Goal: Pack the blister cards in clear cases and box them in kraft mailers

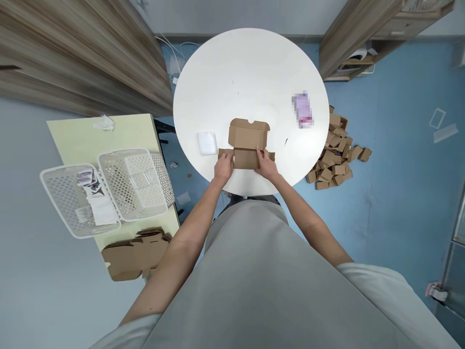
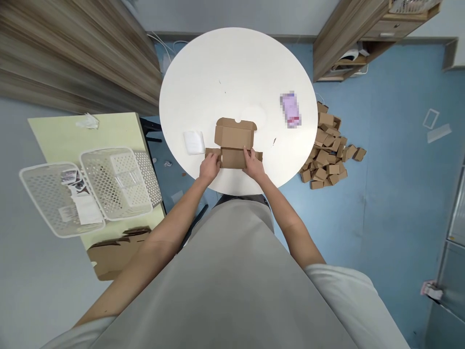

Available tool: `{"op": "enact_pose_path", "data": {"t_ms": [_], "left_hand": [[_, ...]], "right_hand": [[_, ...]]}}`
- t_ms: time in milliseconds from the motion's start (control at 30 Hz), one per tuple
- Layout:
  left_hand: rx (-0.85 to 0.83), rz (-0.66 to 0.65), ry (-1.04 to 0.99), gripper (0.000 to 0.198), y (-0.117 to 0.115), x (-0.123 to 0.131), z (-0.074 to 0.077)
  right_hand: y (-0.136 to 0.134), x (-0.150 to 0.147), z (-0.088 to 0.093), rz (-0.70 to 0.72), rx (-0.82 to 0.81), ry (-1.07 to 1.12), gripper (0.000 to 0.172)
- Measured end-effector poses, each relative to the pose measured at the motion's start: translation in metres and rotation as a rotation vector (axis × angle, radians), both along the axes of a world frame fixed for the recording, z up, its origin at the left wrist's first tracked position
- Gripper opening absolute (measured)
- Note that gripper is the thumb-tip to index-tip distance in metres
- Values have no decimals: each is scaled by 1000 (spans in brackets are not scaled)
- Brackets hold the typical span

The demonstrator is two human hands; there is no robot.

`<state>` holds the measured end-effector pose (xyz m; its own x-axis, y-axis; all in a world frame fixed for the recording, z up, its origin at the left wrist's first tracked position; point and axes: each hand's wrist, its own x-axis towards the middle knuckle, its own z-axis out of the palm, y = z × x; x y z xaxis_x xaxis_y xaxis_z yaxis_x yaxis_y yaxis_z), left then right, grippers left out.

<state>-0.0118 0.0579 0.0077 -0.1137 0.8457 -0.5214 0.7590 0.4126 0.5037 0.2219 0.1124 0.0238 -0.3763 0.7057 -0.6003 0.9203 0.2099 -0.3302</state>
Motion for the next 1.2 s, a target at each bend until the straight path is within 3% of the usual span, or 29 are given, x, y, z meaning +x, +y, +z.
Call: {"op": "enact_pose_path", "data": {"t_ms": [133, 267, 400, 533, 633, 867, 1100, 1200], "left_hand": [[102, 11, 33, 48, -1, 7, 5], [109, 160, 62, 70, -8, 10, 8], [123, 261, -42, 84, -9, 15, 8], [106, 322, -80, 69, -4, 25, 5], [-29, 444, -33, 55, 1, 29, -2], [-148, 547, -95, 52, 2, 15, -19], [-66, 472, -219, 57, -10, 28, -4], [-41, 456, -189, 44, -13, 34, 1]], "right_hand": [[0, 0, 2, -7, -6, -9, 119], [2, 2, 1, 0, -7, -4, 120], [4, 5, -3, 17, -4, 3, 121], [4, 8, -10, 31, 8, 12, 120], [5, 11, -15, 55, 22, 7, 122], [7, 15, -19, 82, 26, 28, 121], [8, 15, -17, 58, -3, 69, 116], [8, 13, -14, 56, -5, 76, 114]]}}
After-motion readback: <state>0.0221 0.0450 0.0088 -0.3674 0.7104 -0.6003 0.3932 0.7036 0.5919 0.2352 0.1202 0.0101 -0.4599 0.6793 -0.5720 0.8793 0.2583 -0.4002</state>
